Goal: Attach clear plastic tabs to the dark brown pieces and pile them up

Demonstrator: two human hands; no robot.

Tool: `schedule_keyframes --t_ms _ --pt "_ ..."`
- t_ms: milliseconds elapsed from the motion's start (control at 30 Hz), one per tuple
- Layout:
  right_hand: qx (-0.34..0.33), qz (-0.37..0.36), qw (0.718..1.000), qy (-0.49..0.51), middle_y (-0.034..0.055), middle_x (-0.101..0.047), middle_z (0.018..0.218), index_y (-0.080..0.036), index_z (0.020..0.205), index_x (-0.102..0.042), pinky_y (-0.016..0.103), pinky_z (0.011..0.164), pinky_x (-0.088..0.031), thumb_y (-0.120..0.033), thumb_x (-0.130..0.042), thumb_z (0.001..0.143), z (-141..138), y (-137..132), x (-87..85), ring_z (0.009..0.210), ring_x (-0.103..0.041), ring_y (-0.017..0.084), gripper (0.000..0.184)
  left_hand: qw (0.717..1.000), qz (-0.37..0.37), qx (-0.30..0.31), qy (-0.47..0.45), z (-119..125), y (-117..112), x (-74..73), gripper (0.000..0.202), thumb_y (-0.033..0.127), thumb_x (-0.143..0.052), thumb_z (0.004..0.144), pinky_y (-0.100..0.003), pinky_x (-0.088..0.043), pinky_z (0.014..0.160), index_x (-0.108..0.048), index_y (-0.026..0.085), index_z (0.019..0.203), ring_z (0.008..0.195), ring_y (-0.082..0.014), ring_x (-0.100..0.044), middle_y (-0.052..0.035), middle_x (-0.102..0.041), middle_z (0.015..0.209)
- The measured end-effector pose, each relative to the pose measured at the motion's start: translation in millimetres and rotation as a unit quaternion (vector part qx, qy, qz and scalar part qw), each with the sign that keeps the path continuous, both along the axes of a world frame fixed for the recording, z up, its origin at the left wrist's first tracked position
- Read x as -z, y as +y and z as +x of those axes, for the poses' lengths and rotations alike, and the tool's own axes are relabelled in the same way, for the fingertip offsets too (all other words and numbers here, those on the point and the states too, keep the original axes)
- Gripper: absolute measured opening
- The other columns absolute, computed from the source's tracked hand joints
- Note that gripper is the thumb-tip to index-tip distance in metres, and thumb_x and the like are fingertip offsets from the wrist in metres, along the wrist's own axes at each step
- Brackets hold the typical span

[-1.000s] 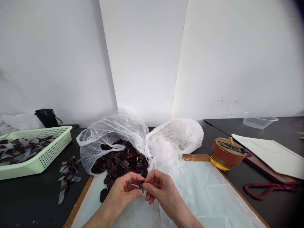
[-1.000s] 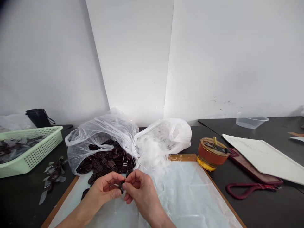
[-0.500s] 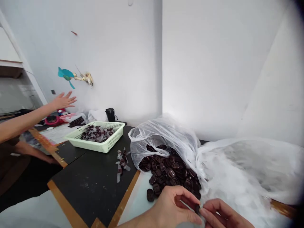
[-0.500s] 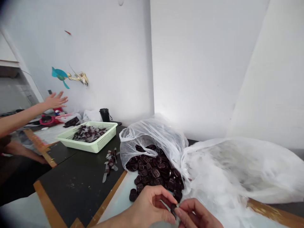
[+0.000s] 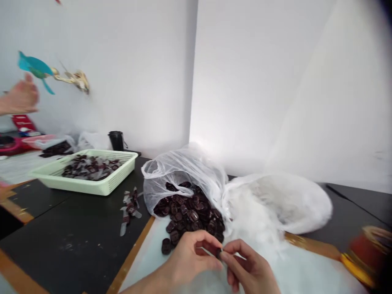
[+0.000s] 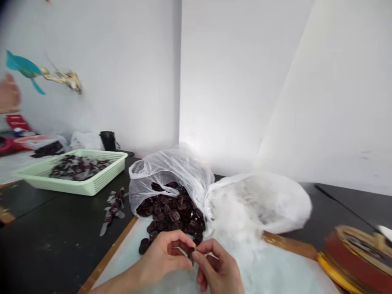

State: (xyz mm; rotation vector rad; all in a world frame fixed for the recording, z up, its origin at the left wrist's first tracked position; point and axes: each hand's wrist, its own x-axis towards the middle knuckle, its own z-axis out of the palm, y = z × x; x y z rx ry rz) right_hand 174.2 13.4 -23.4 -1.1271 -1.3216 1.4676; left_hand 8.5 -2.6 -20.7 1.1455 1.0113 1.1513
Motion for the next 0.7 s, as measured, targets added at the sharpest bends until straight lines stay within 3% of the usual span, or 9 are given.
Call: schedule_keyframes --t_ms 333,700 --pt "-0.030 -0.006 0.998 0.063 0.0022 -0.066 0.056 -0.016 0.076 -0.069 0.026 0.055 -0.049 -0.052 -0.080 0.068 5.7 -4.3 -11.3 0.054 -0.060 0.015 0.039 1.000 0.002 0.006 0.021 -2.6 2.6 -4.4 0.032 0.015 -0.084 0.062 -0.028 -0.049 0.068 -0.073 0.014 0.092 0.068 -0.0150 -0.063 -0.0037 -0.070 0.083" --pt "-0.038 -0.011 0.997 0.066 -0.0039 -0.057 0.053 -0.015 0.071 -0.062 0.021 0.045 -0.043 -0.038 -0.078 0.069 6.3 1.1 -2.6 0.046 -0.052 0.010 0.028 0.998 0.043 0.024 0.036 0.1 -1.3 -8.5 0.025 0.010 -0.081 0.065 -0.027 -0.051 0.070 -0.077 0.017 0.089 0.079 -0.0185 -0.063 -0.0037 -0.068 0.088"
